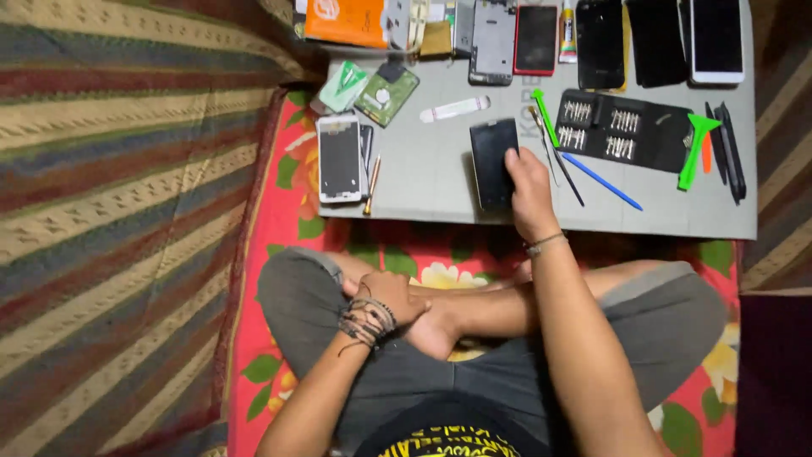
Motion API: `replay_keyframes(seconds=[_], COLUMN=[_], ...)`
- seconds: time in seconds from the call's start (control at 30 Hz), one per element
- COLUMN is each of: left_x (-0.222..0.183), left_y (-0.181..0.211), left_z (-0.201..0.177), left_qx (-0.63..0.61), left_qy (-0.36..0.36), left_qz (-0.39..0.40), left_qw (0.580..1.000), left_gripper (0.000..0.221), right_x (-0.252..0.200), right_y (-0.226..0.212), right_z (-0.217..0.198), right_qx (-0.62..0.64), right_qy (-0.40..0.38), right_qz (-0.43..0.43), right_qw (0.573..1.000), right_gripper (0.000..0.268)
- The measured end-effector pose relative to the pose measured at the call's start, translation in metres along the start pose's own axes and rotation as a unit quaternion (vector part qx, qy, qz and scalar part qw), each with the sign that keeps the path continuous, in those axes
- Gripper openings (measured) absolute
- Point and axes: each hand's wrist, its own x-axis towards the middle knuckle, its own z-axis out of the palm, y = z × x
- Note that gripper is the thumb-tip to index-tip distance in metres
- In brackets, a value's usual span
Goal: The person is prying open a smartphone, removing the back cover and screen, and handling internal components like the battery.
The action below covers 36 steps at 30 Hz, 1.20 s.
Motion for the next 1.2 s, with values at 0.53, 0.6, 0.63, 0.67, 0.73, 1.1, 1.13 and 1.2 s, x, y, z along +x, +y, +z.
replay_keyframes(seconds=[0.53,0.6,0.63,0.67,0.73,1.1,1.13,1.2], left_x=[0.113,0.133,0.136,0.140,0.145,0.161,0.162,0.166], left_y=[0.032,0.041,0.040,0.039,0.036,0.025,0.025,0.024], left_z=[-0.129,-0.143,-0.145,-0.148,-0.146,-0.124,-0.124,-0.124], left_qx=[-0.643,-0.640,-0.638,-0.651,-0.663,-0.766,-0.768,-0.755], left_qy=[0.348,0.375,0.378,0.369,0.356,0.311,0.308,0.318], left_qz=[0.215,0.190,0.194,0.181,0.168,0.249,0.245,0.255], left_qw=[0.648,0.643,0.642,0.638,0.637,0.505,0.506,0.514], left_gripper=[0.029,0.027,0.027,0.026,0.026,0.027,0.027,0.026], right_x=[0.026,0.037,0.044,0.052,0.059,0.063,0.063,0.065], right_y=[0.001,-0.010,-0.006,-0.001,0.003,0.008,0.009,0.009], right_z=[0.032,0.047,0.047,0.047,0.045,0.026,0.026,0.027], right_qx=[-0.016,-0.018,-0.017,-0.023,-0.028,0.052,0.053,0.078], right_qy=[0.044,0.052,0.052,0.036,0.023,-0.106,-0.105,-0.088], right_qz=[-0.016,-0.028,-0.033,-0.023,-0.009,0.116,0.121,0.123], right_qw=[0.999,0.998,0.998,0.999,0.999,0.986,0.986,0.985], right_gripper=[0.025,0.027,0.027,0.028,0.029,0.020,0.020,0.021])
